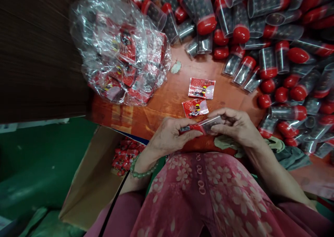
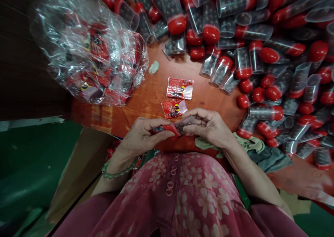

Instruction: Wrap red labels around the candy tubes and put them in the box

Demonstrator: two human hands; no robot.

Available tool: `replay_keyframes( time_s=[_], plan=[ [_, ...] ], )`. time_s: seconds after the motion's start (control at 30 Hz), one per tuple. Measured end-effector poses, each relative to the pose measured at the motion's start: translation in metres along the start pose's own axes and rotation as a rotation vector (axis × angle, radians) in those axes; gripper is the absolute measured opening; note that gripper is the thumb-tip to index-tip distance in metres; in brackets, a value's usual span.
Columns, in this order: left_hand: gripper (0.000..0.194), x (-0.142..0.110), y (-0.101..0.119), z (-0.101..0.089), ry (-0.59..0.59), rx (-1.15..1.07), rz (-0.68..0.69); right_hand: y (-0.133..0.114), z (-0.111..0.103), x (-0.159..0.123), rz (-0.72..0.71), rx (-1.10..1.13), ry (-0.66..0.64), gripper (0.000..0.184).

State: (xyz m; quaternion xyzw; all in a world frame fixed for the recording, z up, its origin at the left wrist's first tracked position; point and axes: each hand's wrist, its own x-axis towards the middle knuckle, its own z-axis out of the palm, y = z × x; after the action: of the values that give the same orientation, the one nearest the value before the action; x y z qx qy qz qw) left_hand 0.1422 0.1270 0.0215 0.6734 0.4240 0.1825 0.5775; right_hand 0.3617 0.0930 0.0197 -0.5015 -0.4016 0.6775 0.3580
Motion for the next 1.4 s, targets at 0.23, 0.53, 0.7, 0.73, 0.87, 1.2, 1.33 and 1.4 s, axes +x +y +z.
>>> replay_keyframes(
  time_s=[0.23, 0.53, 0.7, 0.73, 0.87, 1.2, 1.33, 1.4],
  plan=[
    [0.084, -0.009, -0.020, -0.004, 0.181, -0.417, 0.015, 0.020, 0.018, 0.007, 0.135, 0.358, 0.104, 0.036],
    [0.070, -0.001, -0.017, 0.034, 0.390, -0.750, -0.110, 0.017, 0.036, 0.014, 0.090, 0.402, 0.072, 0.038],
    [0.060, 0.011, -0.004, 0.035, 0.645, -1.125, -0.259, 0.020, 0.037, 0.011, 0.059, 0.206, 0.032, 0.032],
    [0.061, 0.012, -0.003, 0.035, 0.652, -1.149, -0.263, 0.021, 0.036, 0.010, 0.047, 0.162, 0.032, 0.031],
    [0.064, 0.013, -0.001, 0.037, 0.610, -1.177, -0.259, 0.024, 0.035, 0.009, -0.026, 0.001, 0.032, 0.023],
    [0.048, 0.016, -0.002, 0.042, 0.517, -1.089, -0.300, 0.024, 0.050, 0.011, -0.025, 0.108, 0.007, 0.017],
    [0.054, 0.017, -0.004, 0.037, 0.521, -1.126, -0.232, 0.028, 0.049, 0.011, -0.071, 0.009, 0.037, 0.014],
    [0.051, 0.018, -0.004, 0.034, 0.540, -1.146, -0.192, 0.030, 0.048, 0.010, -0.097, -0.071, 0.042, 0.013]
  ],
)
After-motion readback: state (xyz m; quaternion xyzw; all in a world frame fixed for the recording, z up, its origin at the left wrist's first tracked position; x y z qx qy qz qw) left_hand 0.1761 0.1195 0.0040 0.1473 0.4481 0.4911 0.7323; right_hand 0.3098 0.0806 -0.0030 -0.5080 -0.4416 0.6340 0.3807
